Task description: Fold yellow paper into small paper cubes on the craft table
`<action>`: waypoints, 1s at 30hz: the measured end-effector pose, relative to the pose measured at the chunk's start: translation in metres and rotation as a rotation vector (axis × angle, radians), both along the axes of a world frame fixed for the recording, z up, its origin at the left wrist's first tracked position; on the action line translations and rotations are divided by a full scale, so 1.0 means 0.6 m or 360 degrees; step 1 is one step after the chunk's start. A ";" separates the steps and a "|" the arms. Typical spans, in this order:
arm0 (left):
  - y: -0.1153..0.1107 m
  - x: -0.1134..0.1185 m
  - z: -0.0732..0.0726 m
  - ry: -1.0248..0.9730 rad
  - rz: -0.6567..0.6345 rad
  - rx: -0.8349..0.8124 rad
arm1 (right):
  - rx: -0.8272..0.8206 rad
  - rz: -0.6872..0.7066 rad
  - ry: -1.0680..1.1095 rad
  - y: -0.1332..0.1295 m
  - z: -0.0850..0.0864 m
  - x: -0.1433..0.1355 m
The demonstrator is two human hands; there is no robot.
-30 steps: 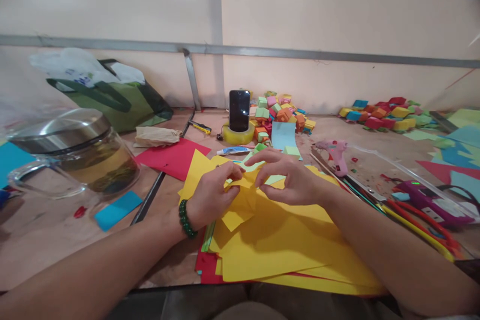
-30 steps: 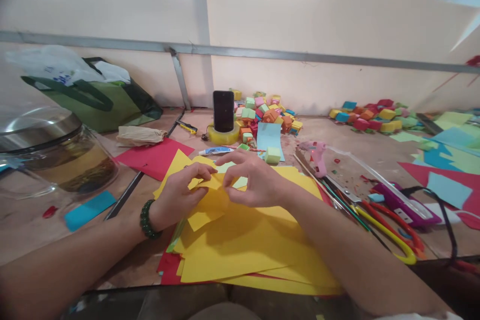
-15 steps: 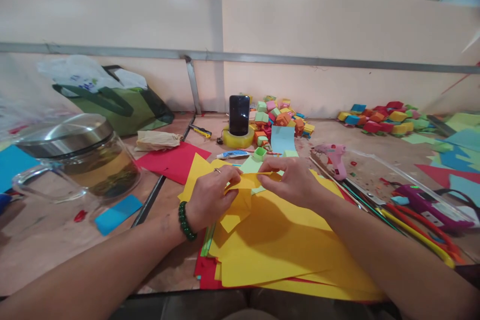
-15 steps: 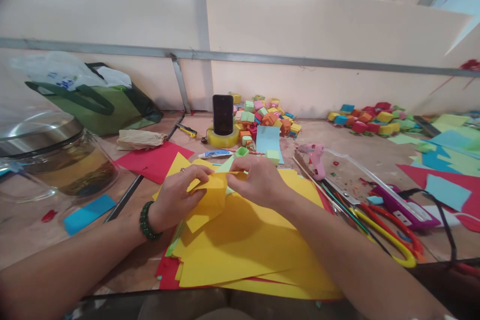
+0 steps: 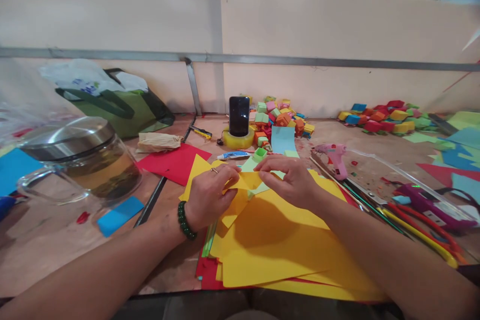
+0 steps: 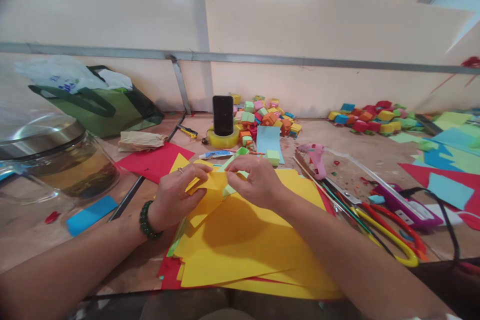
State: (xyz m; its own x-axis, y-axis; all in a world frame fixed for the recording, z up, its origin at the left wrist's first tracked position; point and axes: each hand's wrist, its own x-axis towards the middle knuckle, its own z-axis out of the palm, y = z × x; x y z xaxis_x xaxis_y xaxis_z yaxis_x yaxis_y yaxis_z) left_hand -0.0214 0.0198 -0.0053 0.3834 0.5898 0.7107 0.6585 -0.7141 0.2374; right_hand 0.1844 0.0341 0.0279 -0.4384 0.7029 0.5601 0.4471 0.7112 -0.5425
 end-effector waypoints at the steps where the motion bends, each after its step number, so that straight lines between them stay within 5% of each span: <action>1: 0.000 0.001 0.000 0.0020 0.0009 -0.0001 | -0.0006 0.0007 0.0011 0.001 -0.001 0.000; 20: -0.004 0.004 -0.006 0.0014 0.0091 -0.0216 | 0.0050 -0.0218 -0.0162 -0.009 -0.026 -0.017; 30: -0.002 0.013 -0.004 -0.0141 0.0070 -0.0427 | 0.0659 -0.0320 -0.0334 -0.015 -0.048 -0.026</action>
State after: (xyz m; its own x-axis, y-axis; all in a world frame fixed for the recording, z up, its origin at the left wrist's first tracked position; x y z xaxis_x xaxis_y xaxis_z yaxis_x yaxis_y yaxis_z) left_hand -0.0136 0.0187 -0.0080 0.2967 0.7759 0.5566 0.6556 -0.5893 0.4720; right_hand 0.1687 0.0252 -0.0011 -0.4503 0.5224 0.7241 0.6664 0.7364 -0.1168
